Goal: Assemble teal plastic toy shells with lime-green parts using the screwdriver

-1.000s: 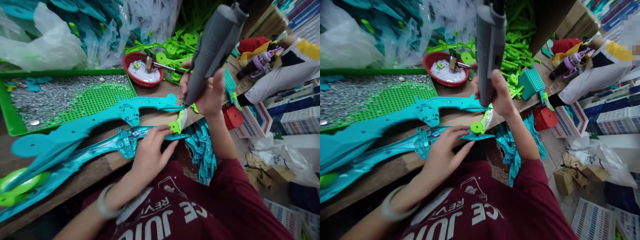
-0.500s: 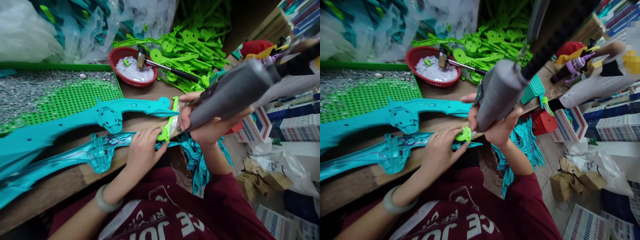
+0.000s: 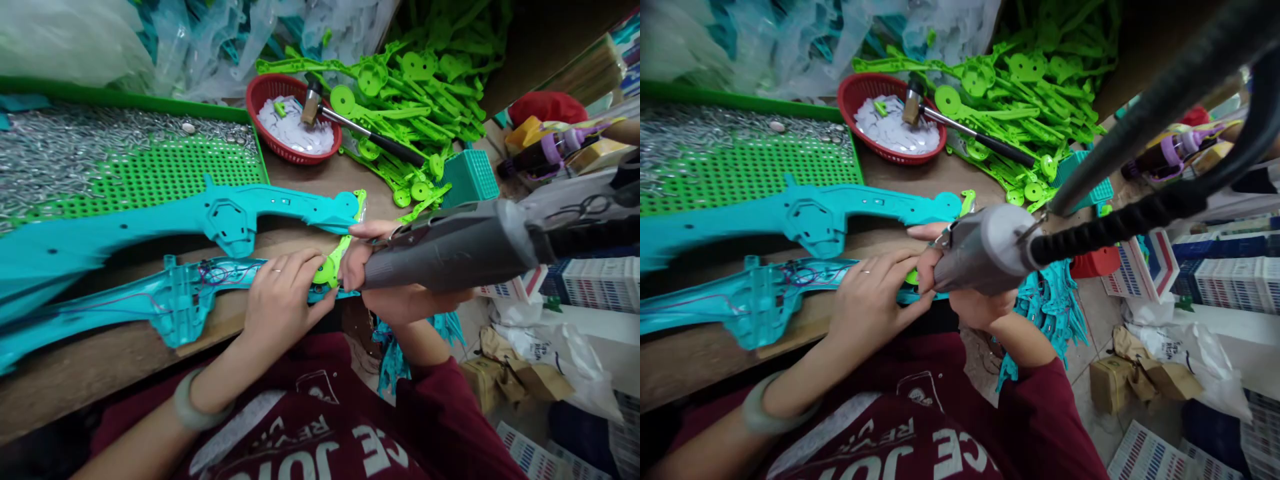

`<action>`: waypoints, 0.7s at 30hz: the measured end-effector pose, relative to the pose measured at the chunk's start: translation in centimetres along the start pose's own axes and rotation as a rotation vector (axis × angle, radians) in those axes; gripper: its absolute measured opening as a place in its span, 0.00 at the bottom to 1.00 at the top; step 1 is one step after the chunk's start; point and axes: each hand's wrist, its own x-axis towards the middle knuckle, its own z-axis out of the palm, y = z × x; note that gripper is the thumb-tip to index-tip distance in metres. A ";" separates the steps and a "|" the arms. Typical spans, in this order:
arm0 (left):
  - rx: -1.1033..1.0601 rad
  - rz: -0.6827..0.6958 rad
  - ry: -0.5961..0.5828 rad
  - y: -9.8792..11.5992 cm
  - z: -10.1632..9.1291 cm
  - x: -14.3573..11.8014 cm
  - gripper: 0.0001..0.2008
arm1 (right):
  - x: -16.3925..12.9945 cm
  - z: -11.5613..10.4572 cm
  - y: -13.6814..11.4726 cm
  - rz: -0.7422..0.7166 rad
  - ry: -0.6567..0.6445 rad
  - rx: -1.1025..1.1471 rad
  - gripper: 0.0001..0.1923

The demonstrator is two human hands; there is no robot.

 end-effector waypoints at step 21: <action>-0.107 -0.013 0.068 -0.1 0.6 0.0 0.16 | -1.7 0.5 0.6 -0.130 -0.030 -0.091 0.29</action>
